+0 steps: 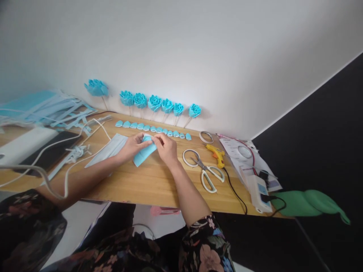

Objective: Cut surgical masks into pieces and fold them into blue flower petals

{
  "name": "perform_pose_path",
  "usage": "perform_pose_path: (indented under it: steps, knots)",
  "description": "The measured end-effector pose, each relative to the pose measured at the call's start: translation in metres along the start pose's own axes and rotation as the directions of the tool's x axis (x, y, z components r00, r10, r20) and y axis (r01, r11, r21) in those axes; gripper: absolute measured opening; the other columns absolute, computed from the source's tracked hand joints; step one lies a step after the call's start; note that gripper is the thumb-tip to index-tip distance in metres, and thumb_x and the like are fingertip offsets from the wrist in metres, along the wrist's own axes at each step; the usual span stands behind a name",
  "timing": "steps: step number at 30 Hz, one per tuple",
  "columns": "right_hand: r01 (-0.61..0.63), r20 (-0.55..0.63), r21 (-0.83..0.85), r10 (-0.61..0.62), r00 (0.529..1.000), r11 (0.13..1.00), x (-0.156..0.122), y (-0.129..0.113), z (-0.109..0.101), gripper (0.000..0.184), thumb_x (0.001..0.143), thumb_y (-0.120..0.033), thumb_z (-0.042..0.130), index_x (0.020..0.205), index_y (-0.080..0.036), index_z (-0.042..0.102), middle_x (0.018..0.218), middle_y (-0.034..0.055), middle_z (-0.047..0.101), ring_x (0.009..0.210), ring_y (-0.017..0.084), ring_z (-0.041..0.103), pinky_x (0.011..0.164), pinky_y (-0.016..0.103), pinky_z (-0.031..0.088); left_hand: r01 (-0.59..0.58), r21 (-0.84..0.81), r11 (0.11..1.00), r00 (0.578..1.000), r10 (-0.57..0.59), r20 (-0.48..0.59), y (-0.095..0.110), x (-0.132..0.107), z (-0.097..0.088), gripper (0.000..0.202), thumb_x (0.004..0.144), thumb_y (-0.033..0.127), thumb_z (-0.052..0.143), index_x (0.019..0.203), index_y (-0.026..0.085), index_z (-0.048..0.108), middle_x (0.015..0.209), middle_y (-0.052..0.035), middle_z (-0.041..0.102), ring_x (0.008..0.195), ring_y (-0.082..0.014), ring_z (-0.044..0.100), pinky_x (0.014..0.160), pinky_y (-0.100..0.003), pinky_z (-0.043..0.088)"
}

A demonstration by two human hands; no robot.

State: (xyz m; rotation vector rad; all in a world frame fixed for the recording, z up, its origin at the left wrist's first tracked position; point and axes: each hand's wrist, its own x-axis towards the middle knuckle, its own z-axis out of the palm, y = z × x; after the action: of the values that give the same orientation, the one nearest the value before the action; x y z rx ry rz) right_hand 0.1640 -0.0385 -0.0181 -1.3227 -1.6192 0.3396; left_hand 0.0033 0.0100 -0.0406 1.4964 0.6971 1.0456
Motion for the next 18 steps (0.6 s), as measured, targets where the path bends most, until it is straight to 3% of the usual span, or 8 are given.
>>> perform_pose_path:
  steps: [4, 7, 11, 14, 16, 18]
  knots:
    - [0.084, 0.031, -0.028, -0.083, 0.996, 0.996, 0.001, -0.001, -0.005, 0.024, 0.091, -0.040, 0.060, 0.075, -0.022, 0.067, 0.065, -0.0023, 0.060, 0.060, 0.012, 0.050, 0.064, 0.027, 0.040, 0.109, -0.068, 0.992, 0.989, -0.102, 0.104, -0.003, 0.001, -0.004, 0.039, 0.070, 0.046, 0.081, 0.092, 0.018, 0.064, 0.086, -0.0023, 0.067, 0.076, -0.0165, 0.061, 0.068, -0.028, 0.049]
    - [0.046, 0.035, 0.008, -0.046, 0.998, 0.999, 0.002, 0.001, -0.005, 0.027, 0.088, -0.044, 0.063, 0.075, -0.021, 0.068, 0.065, -0.0020, 0.061, 0.060, 0.012, 0.050, 0.064, 0.026, 0.041, 0.197, -0.038, 0.980, 0.971, -0.190, 0.146, -0.002, 0.000, -0.005, 0.037, 0.070, 0.047, 0.080, 0.085, 0.017, 0.065, 0.078, -0.0021, 0.068, 0.067, -0.0158, 0.060, 0.060, -0.028, 0.045]
    - [-0.135, 0.011, 0.230, 0.136, 0.991, 0.964, 0.006, 0.012, -0.001, 0.047, 0.091, -0.064, 0.052, 0.086, -0.020, 0.070, 0.061, -0.0025, 0.055, 0.058, 0.012, 0.050, 0.058, 0.025, 0.041, 0.175, 0.015, 0.985, 0.983, -0.175, 0.048, 0.000, 0.001, -0.006, 0.035, 0.074, 0.048, 0.078, 0.084, 0.016, 0.065, 0.075, -0.0020, 0.066, 0.063, -0.0146, 0.057, 0.057, -0.027, 0.041]
    - [-0.243, 0.131, 0.349, 0.209, 0.969, 0.905, 0.007, 0.020, 0.003, 0.060, 0.092, -0.071, 0.041, 0.081, -0.019, 0.067, 0.059, -0.0016, 0.054, 0.055, 0.012, 0.050, 0.055, 0.025, 0.041, 0.110, -0.045, 0.993, 0.993, -0.112, -0.033, 0.003, 0.002, -0.008, 0.040, 0.076, 0.049, 0.076, 0.094, 0.014, 0.067, 0.086, -0.0042, 0.070, 0.072, -0.0149, 0.060, 0.064, -0.027, 0.045]
    - [-0.264, 0.215, 0.339, 0.199, 0.956, 0.903, 0.005, 0.022, 0.008, 0.060, 0.089, -0.073, 0.046, 0.069, -0.019, 0.062, 0.061, -0.0004, 0.057, 0.056, 0.011, 0.051, 0.056, 0.026, 0.041, 0.090, -0.088, 0.992, 0.994, -0.095, -0.053, 0.004, 0.002, -0.008, 0.042, 0.076, 0.050, 0.075, 0.096, 0.013, 0.066, 0.091, -0.0053, 0.070, 0.077, -0.0155, 0.061, 0.068, -0.027, 0.047]
    - [-0.261, 0.222, 0.308, 0.197, 0.955, 0.915, 0.003, 0.021, 0.012, 0.057, 0.084, -0.072, 0.057, 0.063, -0.019, 0.057, 0.060, -0.0015, 0.056, 0.056, 0.010, 0.049, 0.056, 0.025, 0.040, 0.078, -0.098, 0.992, 0.995, -0.084, -0.061, 0.003, 0.002, -0.007, 0.043, 0.075, 0.050, 0.076, 0.094, 0.013, 0.065, 0.090, -0.0053, 0.070, 0.077, -0.0158, 0.061, 0.070, -0.027, 0.048]
